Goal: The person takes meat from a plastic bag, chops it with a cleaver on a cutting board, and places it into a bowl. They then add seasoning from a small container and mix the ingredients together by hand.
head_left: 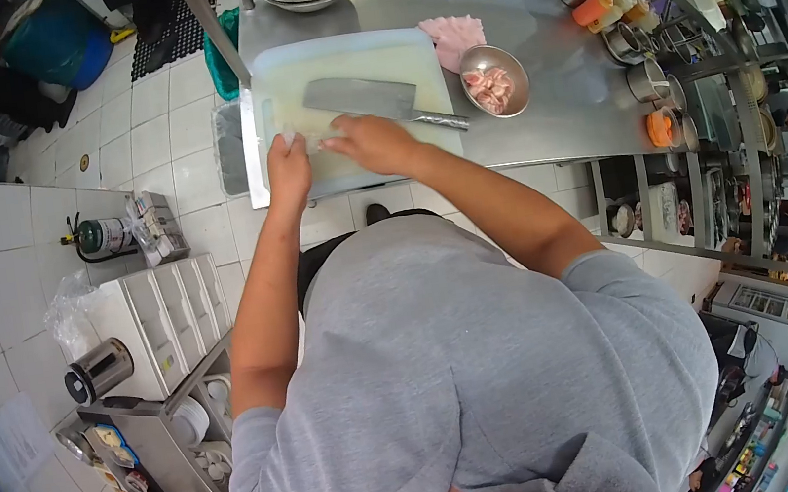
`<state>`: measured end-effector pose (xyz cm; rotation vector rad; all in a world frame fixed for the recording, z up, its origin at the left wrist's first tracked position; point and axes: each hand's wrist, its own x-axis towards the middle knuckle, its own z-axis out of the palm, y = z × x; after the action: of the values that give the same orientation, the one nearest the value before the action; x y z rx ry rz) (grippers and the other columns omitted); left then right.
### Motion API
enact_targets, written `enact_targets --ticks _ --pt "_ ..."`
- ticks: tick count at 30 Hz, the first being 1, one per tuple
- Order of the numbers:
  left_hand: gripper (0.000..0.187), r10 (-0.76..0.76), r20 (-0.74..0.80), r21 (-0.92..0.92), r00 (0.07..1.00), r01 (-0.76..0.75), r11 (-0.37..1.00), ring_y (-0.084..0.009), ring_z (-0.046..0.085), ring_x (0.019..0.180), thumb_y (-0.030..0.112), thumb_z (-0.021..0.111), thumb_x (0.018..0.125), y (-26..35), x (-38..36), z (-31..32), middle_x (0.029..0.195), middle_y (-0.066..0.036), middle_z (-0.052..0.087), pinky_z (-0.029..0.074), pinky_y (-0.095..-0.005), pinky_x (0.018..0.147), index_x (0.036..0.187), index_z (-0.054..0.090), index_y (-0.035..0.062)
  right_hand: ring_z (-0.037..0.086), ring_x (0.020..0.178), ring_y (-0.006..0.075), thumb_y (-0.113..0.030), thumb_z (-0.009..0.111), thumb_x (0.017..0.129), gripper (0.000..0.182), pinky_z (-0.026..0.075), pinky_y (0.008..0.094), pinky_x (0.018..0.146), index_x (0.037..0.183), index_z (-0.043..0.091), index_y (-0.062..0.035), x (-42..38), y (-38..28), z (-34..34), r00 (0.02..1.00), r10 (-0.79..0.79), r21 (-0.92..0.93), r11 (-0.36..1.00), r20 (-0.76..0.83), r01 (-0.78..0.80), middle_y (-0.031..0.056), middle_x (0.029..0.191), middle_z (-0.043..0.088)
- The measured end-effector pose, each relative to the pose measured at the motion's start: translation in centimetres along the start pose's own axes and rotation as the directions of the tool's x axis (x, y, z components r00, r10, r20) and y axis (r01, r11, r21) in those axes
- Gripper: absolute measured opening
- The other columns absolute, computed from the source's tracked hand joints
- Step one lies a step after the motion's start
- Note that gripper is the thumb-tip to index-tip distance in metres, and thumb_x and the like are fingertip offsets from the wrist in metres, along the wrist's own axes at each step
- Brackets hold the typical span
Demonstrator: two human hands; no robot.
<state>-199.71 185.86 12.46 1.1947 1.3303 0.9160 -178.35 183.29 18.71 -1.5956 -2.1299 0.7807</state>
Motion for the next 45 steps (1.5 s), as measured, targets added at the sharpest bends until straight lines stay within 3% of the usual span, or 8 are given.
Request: enact_targets --ticks 4,6,10,12,15,18,31,45 --pt "0.025 -0.074 -0.127 -0.112 0.989 0.060 0.992 -0.0099 0.051 0.062 0.027 0.061 0.113 -0.2 0.3 2.3 0.085 -0.001 0.062 0.040 -0.0311 0.055 0.120 0.066 0.0028 0.064 0.131 0.0387 -0.030 0.065 0.108 0.051 0.052 0.0534 0.104 0.154 0.061 -0.0076 -5.2 6.2 -5.1 0.996 -0.015 -0.402 0.915 -0.087 -0.022 0.0194 0.140 0.067" --pt "0.034 -0.386 -0.058 -0.064 0.921 0.383 0.922 -0.0101 0.053 0.062 0.032 0.065 0.111 3.2 -0.6 1.9 0.092 -0.008 0.068 0.043 -0.0297 0.055 0.125 0.064 0.0009 0.060 0.134 0.0361 -0.022 0.068 0.103 0.061 0.051 0.0505 0.106 0.162 0.055 -0.0089 -6.9 8.8 -5.4 0.984 0.175 -0.605 0.785 0.006 -0.136 0.0153 0.139 0.065" --pt "0.057 -0.394 -0.037 0.151 0.919 0.394 0.906 -0.0301 0.072 0.078 0.038 0.075 0.104 3.6 -2.4 0.7 0.098 -0.016 0.075 0.061 -0.0455 0.075 0.139 0.060 -0.0043 0.064 0.126 0.0371 -0.014 0.066 0.100 0.071 0.052 0.0517 0.105 0.169 0.048 -0.0131 -8.6 10.2 -5.7 0.991 0.081 -0.574 0.819 0.103 -0.007 0.0163 0.134 0.066" --pt "0.073 0.049 -0.065 0.599 0.997 -0.001 0.801 -0.0413 0.075 0.083 0.041 0.080 0.099 1.5 -3.0 -0.3 0.097 -0.020 0.075 0.062 -0.0495 0.079 0.150 0.053 -0.0040 0.067 0.122 0.0383 -0.010 0.064 0.098 0.079 0.055 0.0493 0.106 0.173 0.043 -0.0188 -9.0 8.6 -6.7 0.980 0.159 -0.330 0.937 0.119 -0.112 0.0164 0.134 0.068" --pt "0.085 -0.012 -0.114 0.791 0.993 0.098 0.604 -0.0477 0.075 0.099 0.035 0.085 0.093 6.2 -5.4 -0.4 0.110 -0.025 0.074 0.062 -0.0510 0.089 0.160 0.046 0.0001 0.067 0.131 0.0409 -0.007 0.060 0.097 0.084 0.054 0.0467 0.113 0.177 0.036 -0.0194 -10.3 4.5 -8.6 0.864 0.333 -0.097 0.942 0.378 -0.321 0.0207 0.155 0.064" --pt "0.082 0.447 0.026 0.729 0.894 -0.323 0.604 -0.0422 0.074 0.101 0.022 0.085 0.091 4.5 -5.6 -1.4 0.121 -0.023 0.070 0.061 -0.0483 0.091 0.162 0.048 0.0059 0.066 0.136 0.0476 -0.009 0.059 0.099 0.084 0.051 0.0484 0.118 0.178 0.032 -0.0171 -13.3 6.5 -3.4 0.967 0.170 0.183 0.961 0.191 -0.205 0.0268 0.158 0.063" --pt "0.033 0.467 0.155 0.458 0.871 -0.482 0.747 -0.0294 0.070 0.078 0.006 0.085 0.090 -0.1 -3.7 -4.1 0.102 -0.016 0.070 0.058 -0.0423 0.077 0.120 0.070 0.0011 0.071 0.119 0.0486 -0.016 0.061 0.107 0.071 0.057 0.0542 0.103 0.174 0.043 -0.0259 -15.2 -5.3 7.7 0.951 0.308 0.104 0.947 -0.034 -0.303 0.0308 0.141 0.069" --pt "0.017 0.451 0.187 0.412 0.873 -0.486 0.770 -0.0387 0.075 0.095 0.008 0.080 0.094 -1.6 -3.6 -5.0 0.105 -0.019 0.074 0.060 -0.0478 0.085 0.109 0.074 0.0018 0.073 0.100 0.0497 -0.021 0.061 0.113 0.067 0.058 0.0586 0.091 0.176 0.039 -0.0224 -13.9 -10.6 8.7 0.902 0.283 0.005 0.955 -0.325 -0.298 0.0276 0.111 0.076"
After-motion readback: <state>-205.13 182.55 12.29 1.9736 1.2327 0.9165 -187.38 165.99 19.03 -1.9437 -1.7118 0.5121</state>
